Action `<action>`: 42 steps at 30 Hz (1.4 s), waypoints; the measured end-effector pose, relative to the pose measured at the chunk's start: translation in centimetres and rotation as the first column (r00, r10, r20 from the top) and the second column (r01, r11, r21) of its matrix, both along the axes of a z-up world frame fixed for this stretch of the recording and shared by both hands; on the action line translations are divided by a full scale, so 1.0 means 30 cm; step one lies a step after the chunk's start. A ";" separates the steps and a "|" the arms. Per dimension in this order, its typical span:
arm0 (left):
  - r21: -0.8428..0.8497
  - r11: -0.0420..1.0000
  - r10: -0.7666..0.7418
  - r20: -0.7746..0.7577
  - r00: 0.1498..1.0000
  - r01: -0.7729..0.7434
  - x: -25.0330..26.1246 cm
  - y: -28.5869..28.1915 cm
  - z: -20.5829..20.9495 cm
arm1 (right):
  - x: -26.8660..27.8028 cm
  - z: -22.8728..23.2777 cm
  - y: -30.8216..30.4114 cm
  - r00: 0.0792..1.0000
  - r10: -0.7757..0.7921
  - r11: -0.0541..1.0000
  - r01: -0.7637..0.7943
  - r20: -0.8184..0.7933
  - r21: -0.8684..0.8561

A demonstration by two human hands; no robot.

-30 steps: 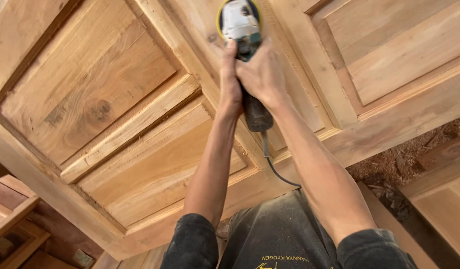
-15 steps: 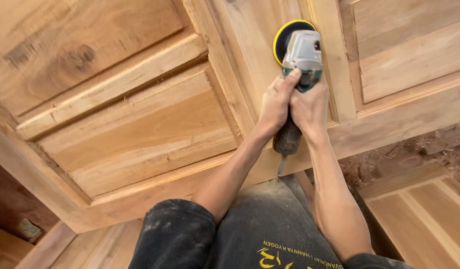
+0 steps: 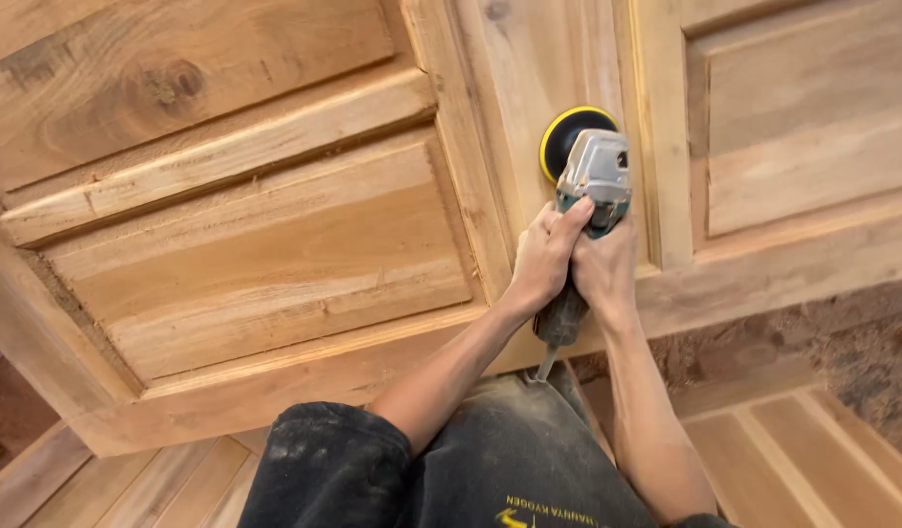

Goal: Sanding a wooden door using an angle grinder with a sanding attachment.

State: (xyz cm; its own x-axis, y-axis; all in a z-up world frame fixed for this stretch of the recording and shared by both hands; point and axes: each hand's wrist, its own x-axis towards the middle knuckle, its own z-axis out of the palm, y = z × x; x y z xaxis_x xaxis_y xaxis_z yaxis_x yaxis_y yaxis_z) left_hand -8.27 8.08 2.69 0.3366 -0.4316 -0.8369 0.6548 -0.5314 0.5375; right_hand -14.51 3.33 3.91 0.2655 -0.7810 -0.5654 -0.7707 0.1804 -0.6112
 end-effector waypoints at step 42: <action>-0.097 0.995 0.010 0.019 1.000 -0.009 0.537 -0.275 -0.037 | 0.455 -0.152 -0.375 0.960 0.259 0.965 -0.253 0.110 -0.060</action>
State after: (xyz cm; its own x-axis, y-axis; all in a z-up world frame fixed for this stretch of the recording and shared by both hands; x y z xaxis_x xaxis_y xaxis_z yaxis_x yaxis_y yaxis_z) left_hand 7.84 -0.16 1.59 0.3567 -0.5073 -0.7845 0.6486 -0.4699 0.5988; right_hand -0.86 -7.93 -0.64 0.5215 -0.7022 -0.4847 -0.7110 -0.0435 -0.7018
